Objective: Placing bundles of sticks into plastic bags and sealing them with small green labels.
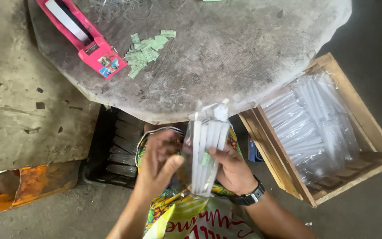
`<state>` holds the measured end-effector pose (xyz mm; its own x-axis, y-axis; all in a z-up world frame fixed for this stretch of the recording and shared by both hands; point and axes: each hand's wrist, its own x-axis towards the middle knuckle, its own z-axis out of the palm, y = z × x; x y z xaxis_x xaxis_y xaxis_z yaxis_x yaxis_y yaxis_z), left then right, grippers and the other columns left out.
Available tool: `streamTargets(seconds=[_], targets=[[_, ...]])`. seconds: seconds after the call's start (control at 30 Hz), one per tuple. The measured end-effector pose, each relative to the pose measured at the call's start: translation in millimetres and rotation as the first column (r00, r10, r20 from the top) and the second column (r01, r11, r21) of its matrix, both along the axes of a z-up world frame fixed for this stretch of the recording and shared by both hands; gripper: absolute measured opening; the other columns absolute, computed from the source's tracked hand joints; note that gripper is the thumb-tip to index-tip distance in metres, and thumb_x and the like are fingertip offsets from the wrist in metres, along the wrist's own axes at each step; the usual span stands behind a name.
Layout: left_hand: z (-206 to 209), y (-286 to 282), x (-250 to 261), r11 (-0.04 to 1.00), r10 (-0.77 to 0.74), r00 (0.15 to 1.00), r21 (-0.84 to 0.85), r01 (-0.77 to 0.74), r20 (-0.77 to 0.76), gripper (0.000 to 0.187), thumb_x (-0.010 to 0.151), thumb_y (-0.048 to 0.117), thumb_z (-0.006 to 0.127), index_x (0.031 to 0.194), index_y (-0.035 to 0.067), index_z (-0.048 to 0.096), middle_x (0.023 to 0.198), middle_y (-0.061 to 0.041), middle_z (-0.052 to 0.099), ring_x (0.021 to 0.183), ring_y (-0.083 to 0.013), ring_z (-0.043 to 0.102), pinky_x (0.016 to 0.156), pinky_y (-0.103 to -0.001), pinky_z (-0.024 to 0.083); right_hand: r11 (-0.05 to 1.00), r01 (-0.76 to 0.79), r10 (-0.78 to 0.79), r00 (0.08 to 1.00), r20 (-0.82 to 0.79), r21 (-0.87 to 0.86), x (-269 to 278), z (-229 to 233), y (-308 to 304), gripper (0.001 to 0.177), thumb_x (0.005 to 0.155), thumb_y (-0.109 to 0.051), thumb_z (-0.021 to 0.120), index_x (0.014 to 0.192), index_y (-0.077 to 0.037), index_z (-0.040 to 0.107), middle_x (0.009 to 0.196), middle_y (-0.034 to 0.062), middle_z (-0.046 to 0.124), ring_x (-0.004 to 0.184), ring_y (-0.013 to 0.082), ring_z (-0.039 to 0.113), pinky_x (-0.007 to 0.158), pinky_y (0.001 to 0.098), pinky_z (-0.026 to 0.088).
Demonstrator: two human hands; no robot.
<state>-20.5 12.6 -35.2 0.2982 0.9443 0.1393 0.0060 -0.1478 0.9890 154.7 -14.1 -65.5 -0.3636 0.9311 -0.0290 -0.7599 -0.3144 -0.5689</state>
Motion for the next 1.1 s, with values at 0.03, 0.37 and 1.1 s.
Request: streamTargets(seconds=[0.03,0.37,1.1], targets=[[-7,-5,4,0.995,-0.094,0.994,-0.040,0.091,-0.055,0.049,0.076,0.043,0.054,0.099,0.002,0.040,0.091,-0.007,0.044,0.073,-0.0148,0.049,0.052,-0.023,0.042,0.996,0.082,-0.081,0.997,0.018,-0.019,-4,15,4,0.036,0.082,-0.016,0.058,0.114,-0.001,0.048,0.111,0.0147,0.055,0.100,0.0266,0.054,0.087,0.0384,0.044],[4,7,6,0.993,-0.022,0.879,0.089,0.073,-0.476,0.028,0.073,0.027,0.063,0.071,0.000,0.060,0.057,-0.020,0.060,0.052,-0.0384,0.060,0.044,-0.041,0.044,0.929,0.019,-0.181,0.895,0.407,0.371,12,39,47,0.031,0.086,-0.026,0.046,0.106,-0.003,0.052,0.106,0.0187,0.058,0.098,0.0307,0.057,0.091,0.0474,0.041],[5,100,-10,0.291,0.622,0.694,0.930,0.226,-0.363,0.023,0.090,0.011,0.039,0.072,0.009,0.053,0.071,-0.005,0.044,0.064,-0.0203,0.048,0.059,-0.028,0.036,0.354,-0.507,-0.934,-0.240,0.266,0.786,66,33,91,0.022,0.076,-0.028,0.064,0.093,-0.014,0.060,0.092,0.0030,0.057,0.092,0.0197,0.053,0.083,0.0320,0.040]])
